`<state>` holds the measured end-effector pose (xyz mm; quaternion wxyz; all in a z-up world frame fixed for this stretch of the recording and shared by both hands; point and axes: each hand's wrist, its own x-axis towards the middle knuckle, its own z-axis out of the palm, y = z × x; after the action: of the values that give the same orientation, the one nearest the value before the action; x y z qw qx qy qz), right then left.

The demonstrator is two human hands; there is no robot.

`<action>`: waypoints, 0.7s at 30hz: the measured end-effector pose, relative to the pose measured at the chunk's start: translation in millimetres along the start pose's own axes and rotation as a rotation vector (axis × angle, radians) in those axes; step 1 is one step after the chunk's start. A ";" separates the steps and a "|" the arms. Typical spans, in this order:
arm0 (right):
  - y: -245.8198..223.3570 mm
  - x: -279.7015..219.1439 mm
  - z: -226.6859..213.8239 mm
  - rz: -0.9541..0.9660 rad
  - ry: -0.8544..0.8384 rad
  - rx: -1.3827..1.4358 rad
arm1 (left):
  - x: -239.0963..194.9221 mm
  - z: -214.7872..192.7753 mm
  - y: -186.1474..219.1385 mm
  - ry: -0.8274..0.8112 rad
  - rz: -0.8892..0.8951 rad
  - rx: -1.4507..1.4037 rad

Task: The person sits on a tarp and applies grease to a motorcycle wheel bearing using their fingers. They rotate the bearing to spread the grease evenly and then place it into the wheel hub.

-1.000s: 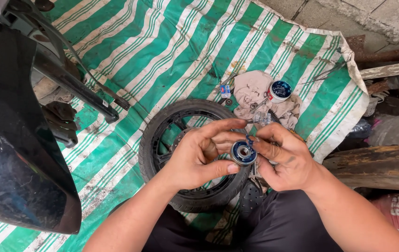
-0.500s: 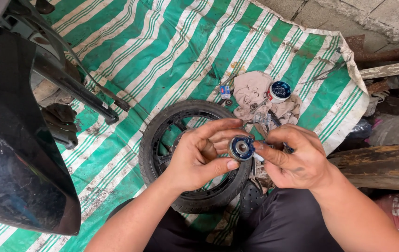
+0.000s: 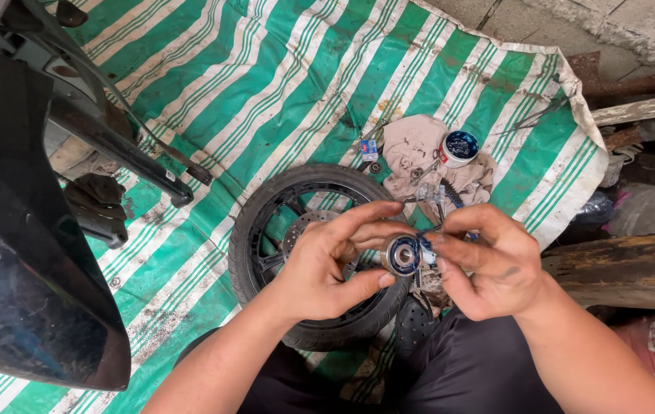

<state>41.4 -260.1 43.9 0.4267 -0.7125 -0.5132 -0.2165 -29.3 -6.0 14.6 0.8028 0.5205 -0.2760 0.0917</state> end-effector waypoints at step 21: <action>-10.7 8.9 24.2 0.087 -0.034 -0.023 | 5.0 12.8 -15.2 0.346 0.215 0.312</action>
<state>31.8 -233.9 41.6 0.4186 -0.7425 -0.4865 -0.1916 -23.0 -24.8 9.3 0.7337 0.5823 -0.1709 0.3057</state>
